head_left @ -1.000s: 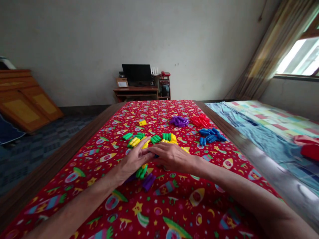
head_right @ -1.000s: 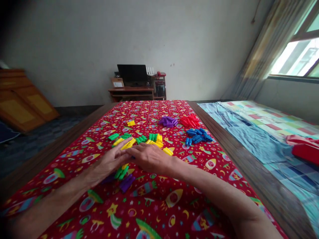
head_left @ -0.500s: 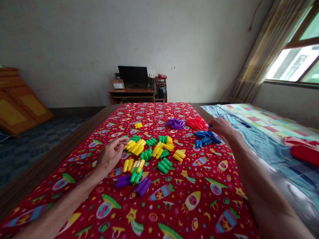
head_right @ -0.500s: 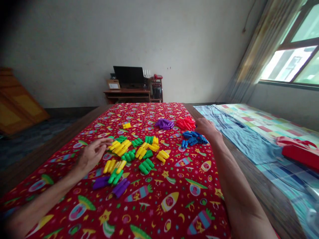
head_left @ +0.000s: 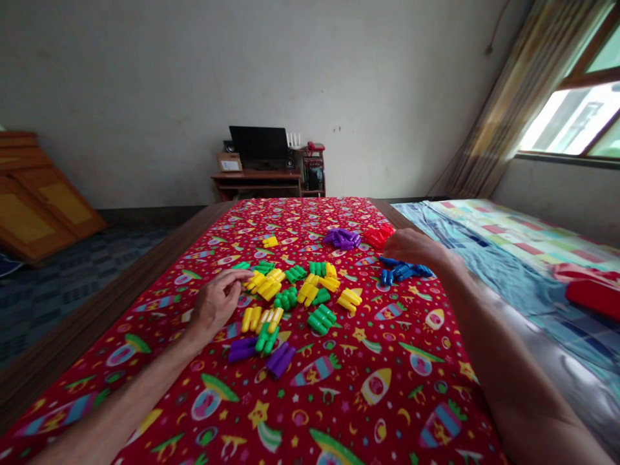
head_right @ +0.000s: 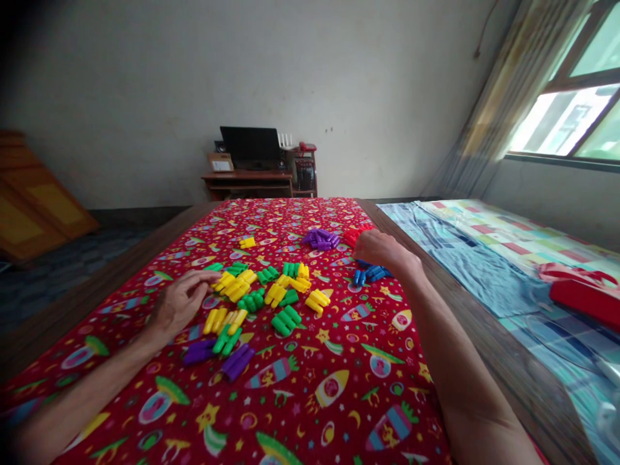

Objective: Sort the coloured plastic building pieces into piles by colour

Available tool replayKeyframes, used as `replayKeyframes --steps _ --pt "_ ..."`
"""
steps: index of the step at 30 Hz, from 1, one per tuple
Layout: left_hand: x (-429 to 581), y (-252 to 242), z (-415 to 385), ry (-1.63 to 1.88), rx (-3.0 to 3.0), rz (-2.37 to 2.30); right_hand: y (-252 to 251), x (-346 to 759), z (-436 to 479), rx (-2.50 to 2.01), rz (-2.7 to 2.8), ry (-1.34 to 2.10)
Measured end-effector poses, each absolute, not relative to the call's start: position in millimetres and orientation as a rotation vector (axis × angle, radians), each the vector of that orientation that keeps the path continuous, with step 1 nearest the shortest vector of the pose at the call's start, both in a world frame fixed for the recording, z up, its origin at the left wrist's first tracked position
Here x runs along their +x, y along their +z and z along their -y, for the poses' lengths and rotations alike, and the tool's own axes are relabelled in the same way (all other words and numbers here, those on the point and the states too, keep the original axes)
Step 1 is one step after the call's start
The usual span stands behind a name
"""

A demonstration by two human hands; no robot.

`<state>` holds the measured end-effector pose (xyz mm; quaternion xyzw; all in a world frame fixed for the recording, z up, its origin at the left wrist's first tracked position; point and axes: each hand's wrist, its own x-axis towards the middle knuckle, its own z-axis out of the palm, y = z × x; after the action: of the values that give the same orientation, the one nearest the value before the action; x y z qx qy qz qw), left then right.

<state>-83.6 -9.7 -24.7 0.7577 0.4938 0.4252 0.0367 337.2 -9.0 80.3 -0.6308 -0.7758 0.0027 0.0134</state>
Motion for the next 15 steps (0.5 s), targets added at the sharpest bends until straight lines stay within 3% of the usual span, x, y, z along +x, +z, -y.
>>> replayKeyframes --steps 3,9,15 --pt "-84 -26 9 1.332 2.401 -1.464 71 329 13 -1.801 2.639 0.028" --pt "-83 -27 8 1.315 2.478 -1.402 44 344 33 -1.48 2.856 -0.394" --pt "-83 -30 7 1.335 2.505 -1.373 36 346 33 -1.478 2.796 -0.174"
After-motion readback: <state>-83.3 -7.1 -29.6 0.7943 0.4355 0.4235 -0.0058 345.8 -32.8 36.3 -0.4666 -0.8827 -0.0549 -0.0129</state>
